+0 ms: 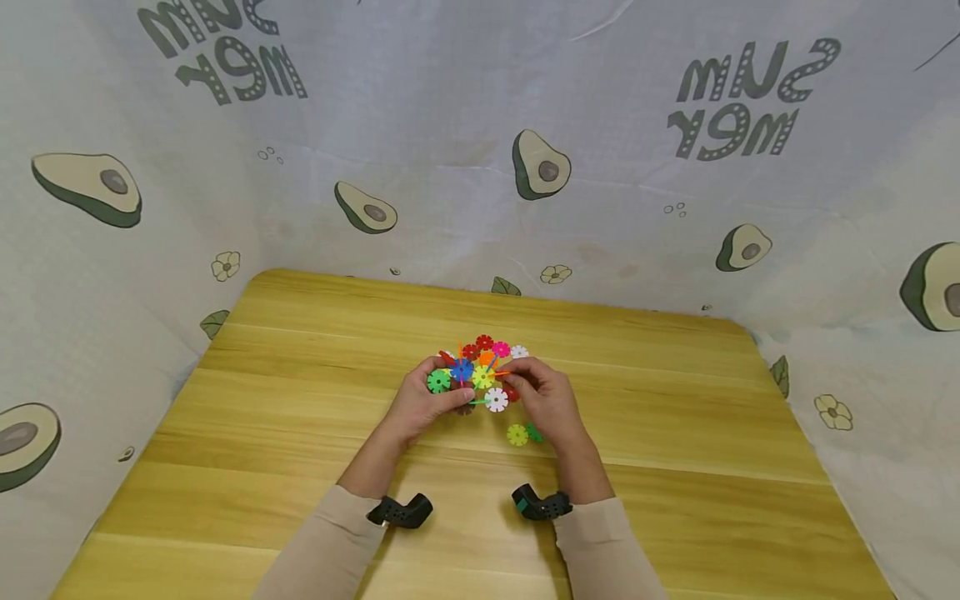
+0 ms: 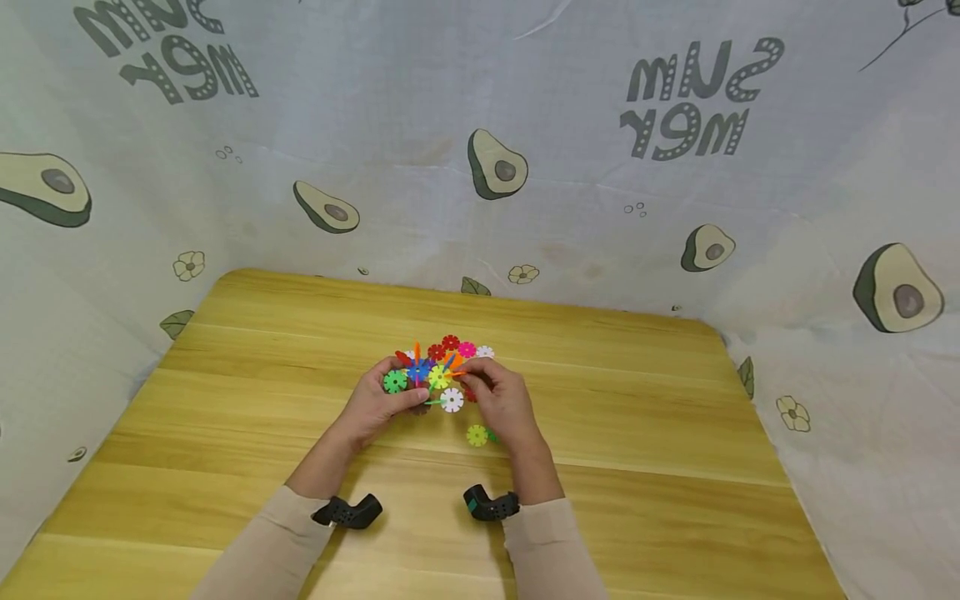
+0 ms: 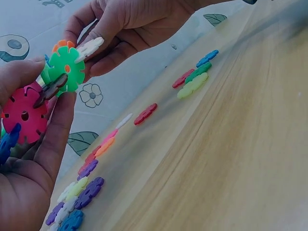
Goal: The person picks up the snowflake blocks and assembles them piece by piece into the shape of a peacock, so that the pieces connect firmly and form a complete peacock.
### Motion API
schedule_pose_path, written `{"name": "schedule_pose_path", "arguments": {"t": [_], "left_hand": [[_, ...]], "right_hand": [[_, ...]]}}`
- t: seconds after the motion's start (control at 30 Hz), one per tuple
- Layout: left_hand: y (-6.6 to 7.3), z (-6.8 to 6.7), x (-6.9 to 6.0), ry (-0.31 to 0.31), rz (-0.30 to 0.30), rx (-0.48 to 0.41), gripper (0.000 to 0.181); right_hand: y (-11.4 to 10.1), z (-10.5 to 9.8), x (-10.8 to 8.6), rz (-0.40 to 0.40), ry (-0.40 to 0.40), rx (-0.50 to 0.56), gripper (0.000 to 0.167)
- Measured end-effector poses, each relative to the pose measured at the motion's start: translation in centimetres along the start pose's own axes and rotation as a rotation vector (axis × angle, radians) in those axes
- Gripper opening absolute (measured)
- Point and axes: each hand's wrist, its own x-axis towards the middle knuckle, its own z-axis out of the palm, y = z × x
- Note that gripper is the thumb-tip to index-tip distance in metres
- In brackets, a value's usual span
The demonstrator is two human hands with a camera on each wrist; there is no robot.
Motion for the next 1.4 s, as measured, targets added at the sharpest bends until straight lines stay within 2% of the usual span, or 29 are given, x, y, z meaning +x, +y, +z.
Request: {"name": "schedule_pose_path", "arguments": {"t": [0.07,0.17,0.27,0.33,0.43,0.53,0.6,0.67,0.83,0.9,0.97,1.07,1.17,1.3,1.4], "left_hand": [[-0.1,0.0,0.1,0.045,0.012,0.045,0.047],[0.0,0.0,0.1,0.101,0.025,0.088,0.049],[0.0,0.0,0.1,0.099,0.032,0.052,0.048],[0.1,0.0,0.1,0.079,0.034,-0.007,0.045],[0.0,-0.1,0.1,0.05,0.041,-0.092,0.042],[0.0,-0.2,0.1,0.043,0.049,-0.11,0.04],[-0.1,-0.2,0.1,0.048,0.051,-0.117,0.039],[-0.2,-0.2,0.1,0.056,0.055,-0.12,0.038],[-0.3,-0.3,0.0,0.11,0.063,-0.153,0.037],[-0.3,-0.3,0.0,0.124,0.06,-0.163,0.043],[-0.2,-0.3,0.0,0.129,0.051,-0.179,0.051],[-0.1,-0.3,0.0,0.129,0.043,-0.199,0.06],[-0.2,-0.2,0.0,0.134,0.044,-0.233,0.051],[-0.4,-0.1,0.1,0.139,0.047,-0.219,0.035],[-0.5,-0.1,0.1,0.144,0.043,-0.172,0.037]], "right_hand": [[0.0,-0.1,0.1,0.025,-0.012,0.006,0.014],[0.2,-0.8,0.1,0.117,-0.034,-0.029,0.018],[0.6,-1.7,0.2,0.217,-0.088,-0.13,0.021],[0.9,-2.5,0.1,0.255,-0.16,-0.217,0.021],[1.3,-3.3,0.1,0.27,-0.322,-0.33,0.021],[1.5,-3.6,-0.1,0.287,-0.46,-0.419,0.024],[1.5,-3.5,-0.1,0.288,-0.512,-0.462,0.026],[1.3,-3.2,-0.3,0.291,-0.524,-0.491,0.026],[1.2,-2.5,-0.5,0.247,-0.482,-0.539,0.018],[1.2,-2.3,-0.5,0.224,-0.466,-0.549,0.017],[1.2,-2.2,-0.5,0.238,-0.454,-0.526,0.018],[1.2,-2.2,-0.3,0.291,-0.401,-0.445,0.017],[1.1,-2.2,-0.1,0.342,-0.274,-0.336,0.016],[0.7,-2.3,0.1,0.321,-0.077,-0.164,0.017],[0.4,-2.3,0.3,0.287,0.025,-0.002,0.017]]}}
